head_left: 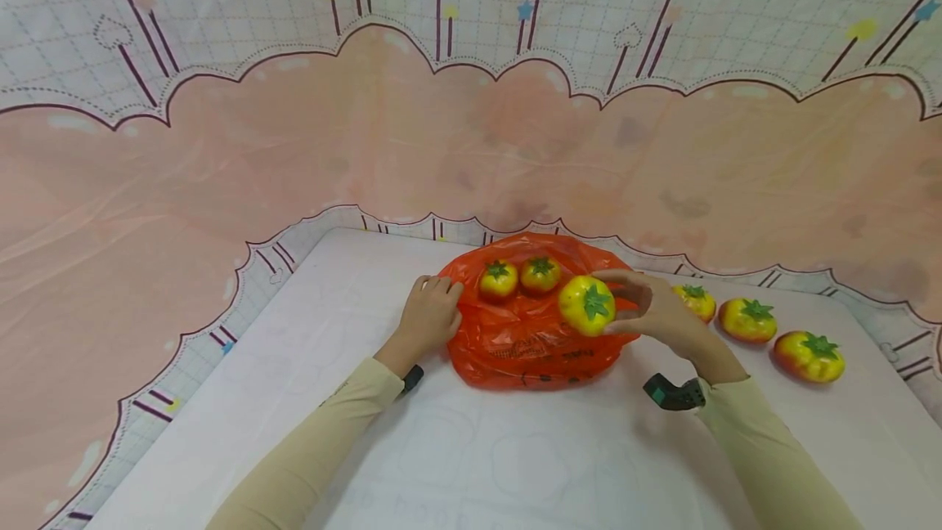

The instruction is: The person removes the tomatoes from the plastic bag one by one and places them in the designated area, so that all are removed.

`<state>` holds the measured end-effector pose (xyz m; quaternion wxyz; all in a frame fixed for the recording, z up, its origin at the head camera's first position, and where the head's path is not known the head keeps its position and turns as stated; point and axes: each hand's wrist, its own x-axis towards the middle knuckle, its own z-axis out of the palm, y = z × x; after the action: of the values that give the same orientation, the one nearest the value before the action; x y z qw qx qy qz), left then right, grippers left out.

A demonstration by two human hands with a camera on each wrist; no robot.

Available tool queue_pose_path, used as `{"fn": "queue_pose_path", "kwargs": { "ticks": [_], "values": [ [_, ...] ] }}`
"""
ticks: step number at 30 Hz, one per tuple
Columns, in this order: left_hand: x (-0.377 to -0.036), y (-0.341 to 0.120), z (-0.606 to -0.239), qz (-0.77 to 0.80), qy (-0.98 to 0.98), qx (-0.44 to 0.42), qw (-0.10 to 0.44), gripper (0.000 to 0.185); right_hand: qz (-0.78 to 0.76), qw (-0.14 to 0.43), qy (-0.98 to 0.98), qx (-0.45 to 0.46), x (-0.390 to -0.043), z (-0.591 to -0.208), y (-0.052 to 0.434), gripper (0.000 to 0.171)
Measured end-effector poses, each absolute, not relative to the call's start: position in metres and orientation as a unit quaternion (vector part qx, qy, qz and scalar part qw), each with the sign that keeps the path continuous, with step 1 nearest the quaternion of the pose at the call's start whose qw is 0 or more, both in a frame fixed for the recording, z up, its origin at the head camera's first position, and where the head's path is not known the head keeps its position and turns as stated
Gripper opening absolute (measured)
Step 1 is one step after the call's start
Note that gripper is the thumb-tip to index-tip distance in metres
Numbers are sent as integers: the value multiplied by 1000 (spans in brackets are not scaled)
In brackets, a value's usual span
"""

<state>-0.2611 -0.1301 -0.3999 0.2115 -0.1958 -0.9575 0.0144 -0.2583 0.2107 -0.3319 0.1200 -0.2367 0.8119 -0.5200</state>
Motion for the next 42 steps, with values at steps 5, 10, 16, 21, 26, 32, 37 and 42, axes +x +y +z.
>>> {"fn": "queue_pose_path", "kwargs": {
  "ticks": [5, 10, 16, 21, 26, 32, 37, 42],
  "values": [
    [-261, -130, -400, 14, -958, -194, 211, 24, -519, 113, 809, -252, -253, -330, 222, 64],
    [-261, -130, -400, 15, -957, -195, 215, 23, -518, 93, 807, -268, -250, -328, 233, 62],
    [-261, -130, -399, 13, -957, -194, 216, 23, -514, 69, 808, -278, -245, -327, 244, 59],
    [-261, -130, -399, 13, -958, -193, 210, 23, -507, 50, 814, -278, -242, -326, 252, 61],
    [-262, -130, -399, 11, -958, -194, 210, 23, -513, 51, 815, -265, -238, -325, 258, 63],
    [-261, -130, -399, 11, -959, -192, 206, 23, -509, 59, 820, -255, -234, -327, 269, 65],
    [-261, -129, -398, 8, -961, -190, 199, 24, -484, 47, 839, -245, -231, -331, 280, 65],
    [-262, -129, -398, 10, -961, -190, 200, 22, -475, 36, 848, -233, -228, -336, 291, 65]
  ]
}}
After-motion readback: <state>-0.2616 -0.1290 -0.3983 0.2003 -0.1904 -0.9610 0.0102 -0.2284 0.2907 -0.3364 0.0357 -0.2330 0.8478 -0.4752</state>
